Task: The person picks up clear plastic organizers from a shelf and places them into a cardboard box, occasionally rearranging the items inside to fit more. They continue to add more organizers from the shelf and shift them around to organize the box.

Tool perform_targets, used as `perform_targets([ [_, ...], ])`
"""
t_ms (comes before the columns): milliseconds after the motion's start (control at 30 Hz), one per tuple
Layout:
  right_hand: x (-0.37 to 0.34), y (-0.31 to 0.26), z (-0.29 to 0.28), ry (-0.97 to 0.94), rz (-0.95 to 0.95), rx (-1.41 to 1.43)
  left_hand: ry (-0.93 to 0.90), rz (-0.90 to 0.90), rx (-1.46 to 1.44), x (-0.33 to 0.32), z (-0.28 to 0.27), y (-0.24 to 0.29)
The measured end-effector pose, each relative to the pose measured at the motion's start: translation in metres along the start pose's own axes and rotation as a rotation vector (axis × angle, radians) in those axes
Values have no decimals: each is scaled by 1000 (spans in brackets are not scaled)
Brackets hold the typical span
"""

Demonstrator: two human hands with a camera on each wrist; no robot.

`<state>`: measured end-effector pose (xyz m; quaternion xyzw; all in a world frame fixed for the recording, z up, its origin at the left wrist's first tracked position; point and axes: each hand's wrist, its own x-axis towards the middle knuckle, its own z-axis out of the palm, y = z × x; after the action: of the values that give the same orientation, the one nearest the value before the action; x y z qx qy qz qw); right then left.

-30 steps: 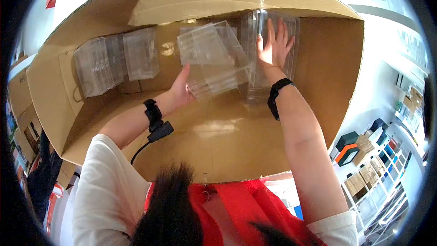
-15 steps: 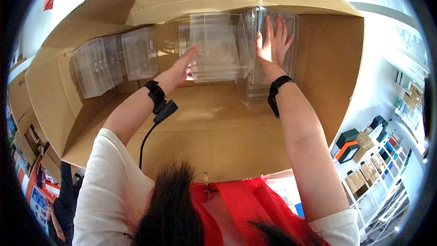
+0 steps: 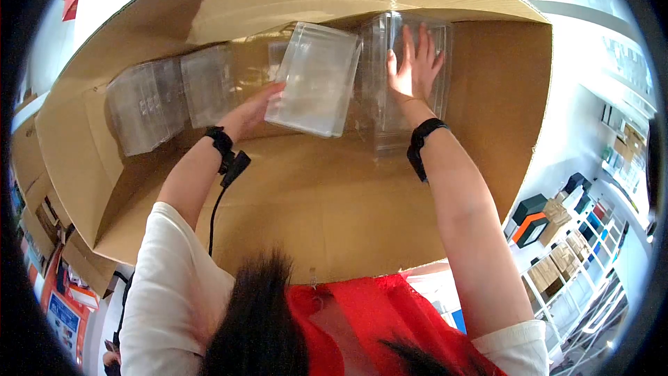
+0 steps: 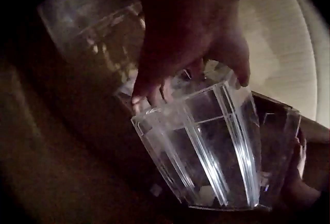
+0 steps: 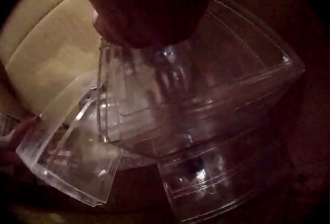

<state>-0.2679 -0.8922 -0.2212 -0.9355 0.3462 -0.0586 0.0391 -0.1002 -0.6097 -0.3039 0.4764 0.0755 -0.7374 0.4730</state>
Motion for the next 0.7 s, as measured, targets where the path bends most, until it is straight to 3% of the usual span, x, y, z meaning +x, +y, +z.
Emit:
perform_targets([
  [67, -1, 0, 0, -9, 1, 2, 70, -57, 65, 11, -21, 5],
  [167, 0, 1, 3, -4, -18, -9, 168, 7, 235, 21, -26, 16],
  [267, 0, 2, 2, -35, -7, -15, 69, 193, 660, 31, -40, 43],
  [300, 1, 1, 1, -37, -5, 3, -5, 84, 591, 36, -45, 54],
  [400, 1, -1, -1, -61, 7, -23, 40, 40, 844, 52, -54, 78],
  [533, 2, 0, 0, -58, -6, -26, -140, 21, 1060, 103, -71, 90],
  [567, 2, 0, 0, -60, 0, 3, -117, -81, 1120, 86, -30, 113],
  [667, 1, -1, -1, -77, 8, -9, -210, -9, 1198, 115, -43, 116],
  [700, 2, -1, -2, -84, 5, 2, -137, -65, 1241, 97, -25, 129],
])
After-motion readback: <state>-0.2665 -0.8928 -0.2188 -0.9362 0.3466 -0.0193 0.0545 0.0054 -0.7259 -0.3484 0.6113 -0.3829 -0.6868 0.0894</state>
